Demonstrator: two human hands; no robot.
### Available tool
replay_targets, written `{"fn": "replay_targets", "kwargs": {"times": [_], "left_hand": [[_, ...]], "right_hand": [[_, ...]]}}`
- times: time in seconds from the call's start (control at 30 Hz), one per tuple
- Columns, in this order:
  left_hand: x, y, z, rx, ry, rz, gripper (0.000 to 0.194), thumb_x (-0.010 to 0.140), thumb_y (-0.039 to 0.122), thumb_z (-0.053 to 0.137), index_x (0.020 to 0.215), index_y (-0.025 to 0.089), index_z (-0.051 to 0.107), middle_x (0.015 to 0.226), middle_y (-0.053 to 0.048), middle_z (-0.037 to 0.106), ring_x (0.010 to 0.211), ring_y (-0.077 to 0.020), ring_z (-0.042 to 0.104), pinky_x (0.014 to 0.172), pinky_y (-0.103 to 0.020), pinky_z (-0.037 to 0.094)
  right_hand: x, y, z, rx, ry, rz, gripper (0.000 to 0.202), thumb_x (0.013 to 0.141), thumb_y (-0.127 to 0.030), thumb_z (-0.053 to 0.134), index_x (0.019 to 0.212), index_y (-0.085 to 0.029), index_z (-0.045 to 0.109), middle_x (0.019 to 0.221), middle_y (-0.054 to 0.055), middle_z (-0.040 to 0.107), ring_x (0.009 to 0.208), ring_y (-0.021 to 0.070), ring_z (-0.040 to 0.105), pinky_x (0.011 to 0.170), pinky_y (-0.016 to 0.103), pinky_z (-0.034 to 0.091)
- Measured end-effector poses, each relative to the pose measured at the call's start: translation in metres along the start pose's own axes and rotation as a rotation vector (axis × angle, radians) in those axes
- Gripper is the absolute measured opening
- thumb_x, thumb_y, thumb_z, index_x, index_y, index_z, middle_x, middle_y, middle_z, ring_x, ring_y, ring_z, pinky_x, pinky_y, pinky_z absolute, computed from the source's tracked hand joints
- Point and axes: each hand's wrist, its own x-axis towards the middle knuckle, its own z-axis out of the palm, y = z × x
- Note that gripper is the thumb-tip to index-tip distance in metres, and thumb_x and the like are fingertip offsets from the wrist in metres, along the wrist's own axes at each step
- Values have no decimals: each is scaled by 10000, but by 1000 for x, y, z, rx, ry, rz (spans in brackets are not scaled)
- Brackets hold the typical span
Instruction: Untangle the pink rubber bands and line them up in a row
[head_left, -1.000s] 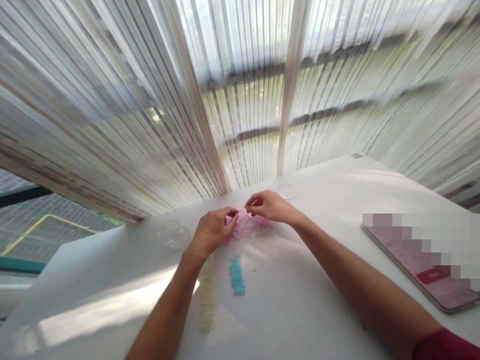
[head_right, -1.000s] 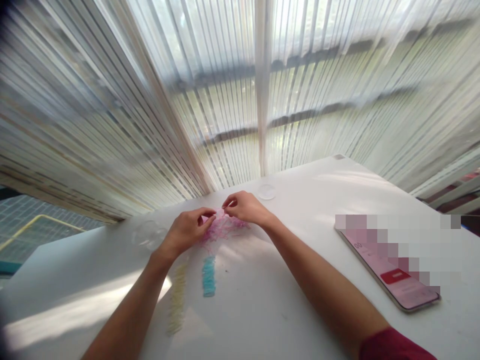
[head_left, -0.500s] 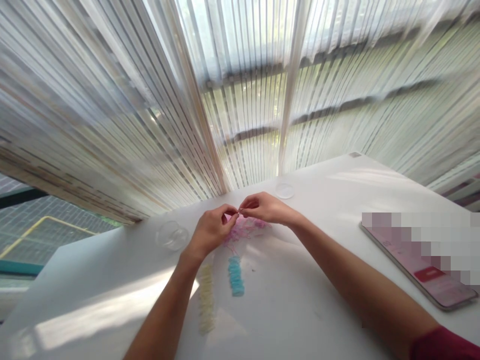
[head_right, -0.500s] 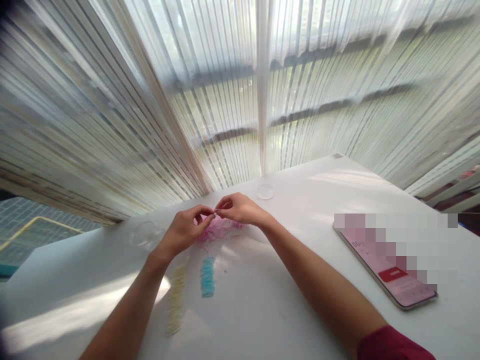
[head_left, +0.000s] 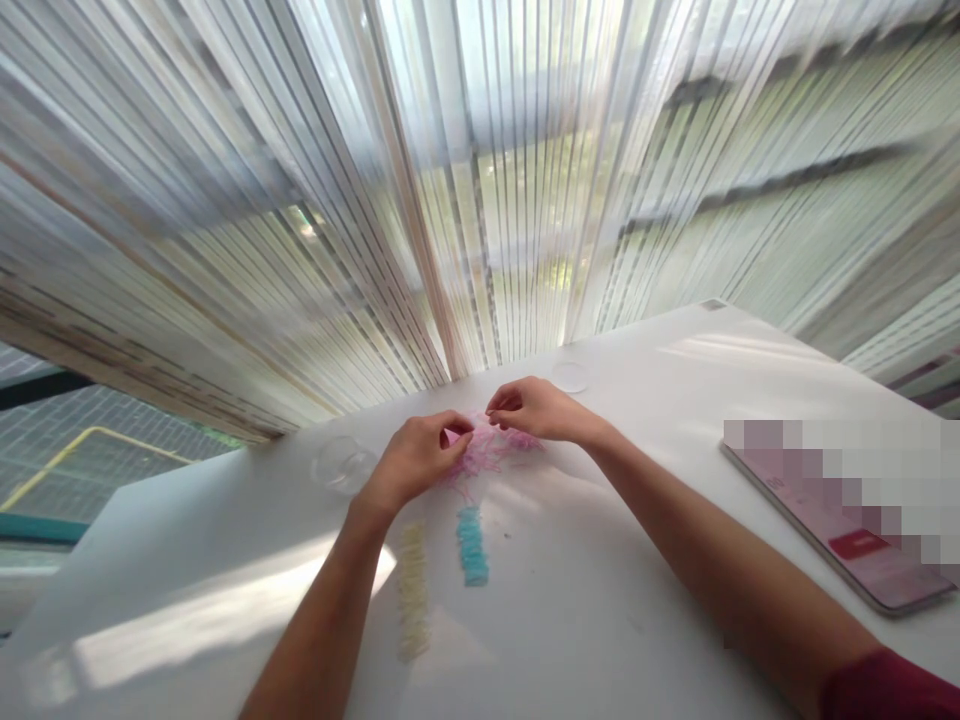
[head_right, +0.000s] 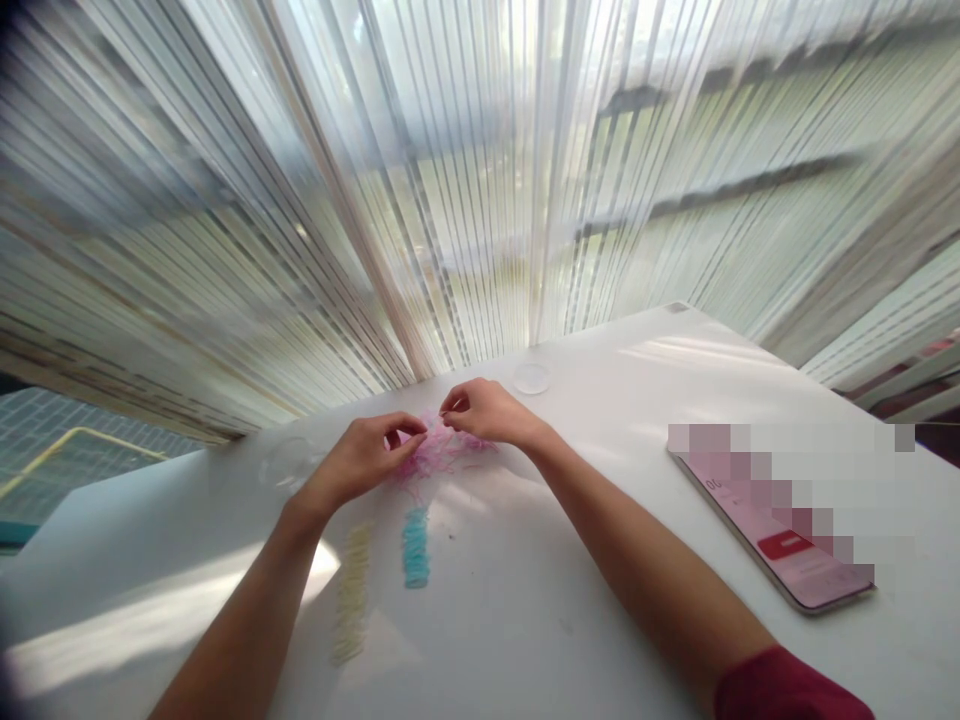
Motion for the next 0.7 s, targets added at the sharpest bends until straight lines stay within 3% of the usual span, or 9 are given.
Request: {"fn": "replay_targets", "kwargs": {"times": [0.23,0.43,0.57,0.7], "left_hand": [[-13,-1,-20,55,-270,87,145,763,267,671,871,239,764,864,-8,724,747,-165,628,701,-251,472],[-15,3,-13,120,-401,92,176,734,235,697,882,260,789,836,-12,713,768,-178,638,689,-246,464],[-13,4,-7,124,-411,79,156,768,213,658,820,259,797,788,-11,721,720,-173,636,665,-251,453],[-12,5,-5,124,-319,101,164,793,209,611,827,237,769,806,-14,719,711,-167,624,644,-251,447]], "right_hand": [[-3,-3,-5,-91,9,10,141,831,-149,660,918,-158,770,844,66,785,797,179,727,690,230,533],[-1,-3,-4,-106,20,30,131,829,-162,670,910,-175,773,869,65,789,829,187,730,706,233,530],[0,-2,-4,-115,20,41,137,832,-167,667,918,-177,773,872,63,790,824,186,731,700,233,526],[0,-1,-5,-113,31,30,136,826,-162,672,916,-179,772,855,56,789,803,177,731,690,227,523]]}}
